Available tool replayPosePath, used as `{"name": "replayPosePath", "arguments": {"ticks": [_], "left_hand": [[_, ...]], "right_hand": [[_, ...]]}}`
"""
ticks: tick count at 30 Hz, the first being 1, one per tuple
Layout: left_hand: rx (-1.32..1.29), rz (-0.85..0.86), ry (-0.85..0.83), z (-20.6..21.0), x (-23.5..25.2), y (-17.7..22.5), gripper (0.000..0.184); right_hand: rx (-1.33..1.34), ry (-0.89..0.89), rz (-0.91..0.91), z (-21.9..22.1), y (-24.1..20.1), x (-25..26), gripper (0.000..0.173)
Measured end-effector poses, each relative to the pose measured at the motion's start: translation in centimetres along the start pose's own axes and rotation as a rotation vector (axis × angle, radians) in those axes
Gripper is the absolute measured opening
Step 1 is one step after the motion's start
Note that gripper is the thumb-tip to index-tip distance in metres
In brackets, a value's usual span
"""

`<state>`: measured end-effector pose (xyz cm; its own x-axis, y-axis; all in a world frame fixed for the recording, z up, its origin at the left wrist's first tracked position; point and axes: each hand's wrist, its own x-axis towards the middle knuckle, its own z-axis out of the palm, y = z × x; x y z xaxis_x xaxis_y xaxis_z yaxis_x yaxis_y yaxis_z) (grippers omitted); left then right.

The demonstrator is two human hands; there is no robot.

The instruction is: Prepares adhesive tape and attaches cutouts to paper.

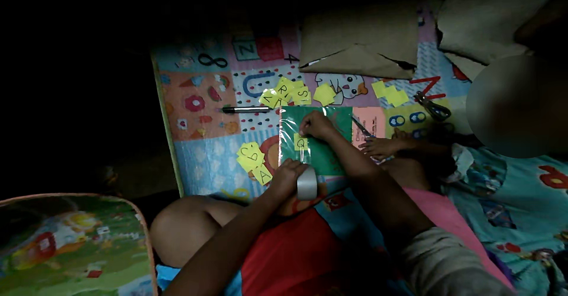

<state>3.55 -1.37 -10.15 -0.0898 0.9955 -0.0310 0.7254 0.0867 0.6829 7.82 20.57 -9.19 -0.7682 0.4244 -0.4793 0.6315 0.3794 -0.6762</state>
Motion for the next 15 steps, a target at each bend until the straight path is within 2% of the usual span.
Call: {"name": "replayPosePath", "arguments": {"ticks": [3, 6, 10, 13, 15], "left_hand": [[-0.014, -0.107, -0.096, -0.7, 0.5, 0.3, 0.035], [-0.082, -0.173, -0.135, -1.0, 0.9, 0.5, 0.03], [-0.109, -0.147, -0.034, -1.1, 0.1, 0.8, 0.027], [-0.072, -0.107, 0.038, -0.7, -0.3, 1.2, 0.03], [-0.079, -0.061, 0.065, -0.5, -0.4, 1.0, 0.029]], "right_hand": [[0.005, 0.014, -0.016, -0.5, 0.0, 0.1, 0.014], [0.004, 0.021, -0.036, -0.8, -0.2, -0.4, 0.014], [0.052, 0.026, 0.057, -2.5, -4.2, -4.9, 0.015], [0.039, 0.025, -0.05, -2.3, -1.2, -1.7, 0.014], [0.043, 0.007, -0.065, -2.4, -0.7, -1.0, 0.013]]}}
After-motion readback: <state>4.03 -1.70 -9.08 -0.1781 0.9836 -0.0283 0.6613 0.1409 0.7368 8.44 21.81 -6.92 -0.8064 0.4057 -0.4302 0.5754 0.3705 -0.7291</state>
